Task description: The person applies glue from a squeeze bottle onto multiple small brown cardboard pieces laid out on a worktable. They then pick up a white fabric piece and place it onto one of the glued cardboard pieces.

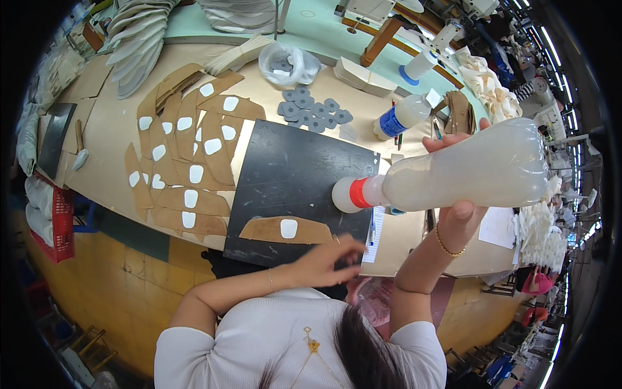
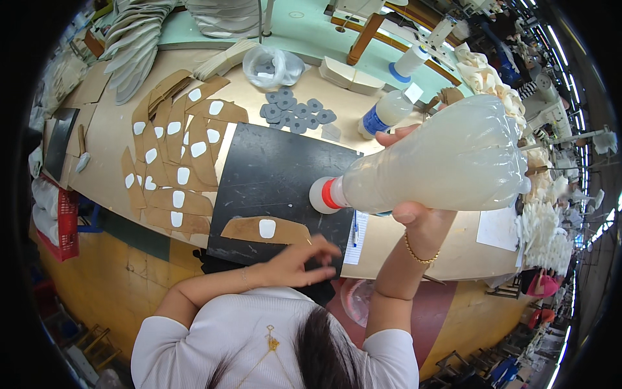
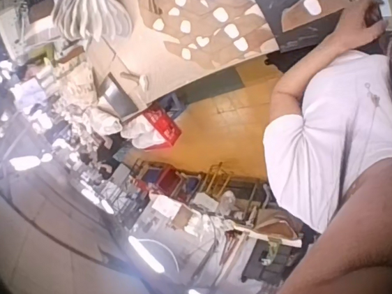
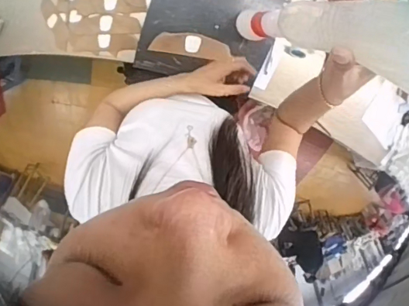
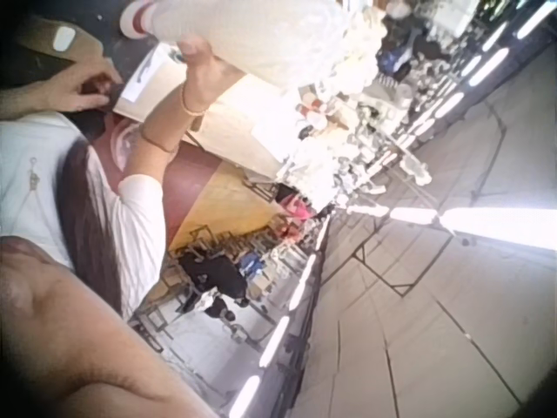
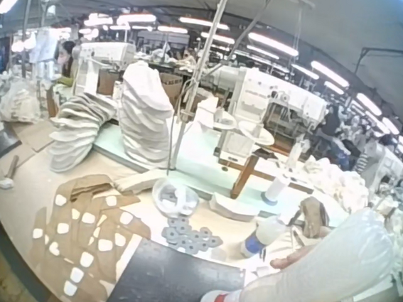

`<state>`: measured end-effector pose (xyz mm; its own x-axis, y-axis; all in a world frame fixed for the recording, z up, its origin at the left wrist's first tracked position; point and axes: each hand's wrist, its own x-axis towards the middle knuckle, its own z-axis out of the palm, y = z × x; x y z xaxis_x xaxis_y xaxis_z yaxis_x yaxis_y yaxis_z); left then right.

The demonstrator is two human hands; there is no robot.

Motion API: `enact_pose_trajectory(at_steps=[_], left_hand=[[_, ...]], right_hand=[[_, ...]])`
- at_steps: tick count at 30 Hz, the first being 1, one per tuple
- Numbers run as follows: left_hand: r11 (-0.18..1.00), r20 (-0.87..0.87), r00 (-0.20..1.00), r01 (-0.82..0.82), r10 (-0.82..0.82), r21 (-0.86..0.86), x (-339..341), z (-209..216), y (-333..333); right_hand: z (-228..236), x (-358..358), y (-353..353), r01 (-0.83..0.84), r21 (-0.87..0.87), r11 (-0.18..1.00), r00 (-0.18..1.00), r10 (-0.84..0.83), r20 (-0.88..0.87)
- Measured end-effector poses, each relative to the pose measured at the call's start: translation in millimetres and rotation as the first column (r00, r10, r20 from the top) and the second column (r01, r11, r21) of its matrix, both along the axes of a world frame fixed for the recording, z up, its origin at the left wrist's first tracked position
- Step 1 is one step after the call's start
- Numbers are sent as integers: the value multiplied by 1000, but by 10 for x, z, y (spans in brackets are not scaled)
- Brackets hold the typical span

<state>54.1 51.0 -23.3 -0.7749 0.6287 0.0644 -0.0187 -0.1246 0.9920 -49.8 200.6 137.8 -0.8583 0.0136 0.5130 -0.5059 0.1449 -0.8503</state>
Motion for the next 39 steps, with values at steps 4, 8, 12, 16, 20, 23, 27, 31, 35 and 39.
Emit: enact_pose_trajectory(at_steps=[4,8,12,16,20,23,27,31,35,39], left_hand=[[810,346,739,571,-578,133,235,-245,186],[716,402,610,668,-683,202,136,-425,196],[699,524,488,623,-698,350,11,-412,215],[702,548,466,602,-695,379,-4,-424,201],[700,534,474,602,-701,384,10,-452,194],[690,533,459,602,-711,402,25,-477,207],[693,532,465,604,-708,394,22,-467,198],[704,548,464,592,-696,393,20,-443,186],[718,516,512,585,-687,376,48,-485,201],[716,528,499,592,-687,371,40,-483,209]], right_hand=[[-157,-47,7,-44,-87,995,999,46,21],[-208,-32,-22,-68,-205,976,996,77,38],[-254,-45,6,-87,-227,970,995,97,35],[-264,-54,-6,-86,-219,972,995,96,34],[-256,-58,-30,-40,-198,979,999,45,20],[-274,-42,-24,4,-184,983,1000,-7,-12],[-327,-37,-22,24,-199,980,998,-36,-57],[-358,-56,-8,-6,-238,971,997,-14,-80],[-369,-64,-2,12,-256,966,995,-36,-90],[-370,-62,-2,37,-233,972,993,-61,-97]])
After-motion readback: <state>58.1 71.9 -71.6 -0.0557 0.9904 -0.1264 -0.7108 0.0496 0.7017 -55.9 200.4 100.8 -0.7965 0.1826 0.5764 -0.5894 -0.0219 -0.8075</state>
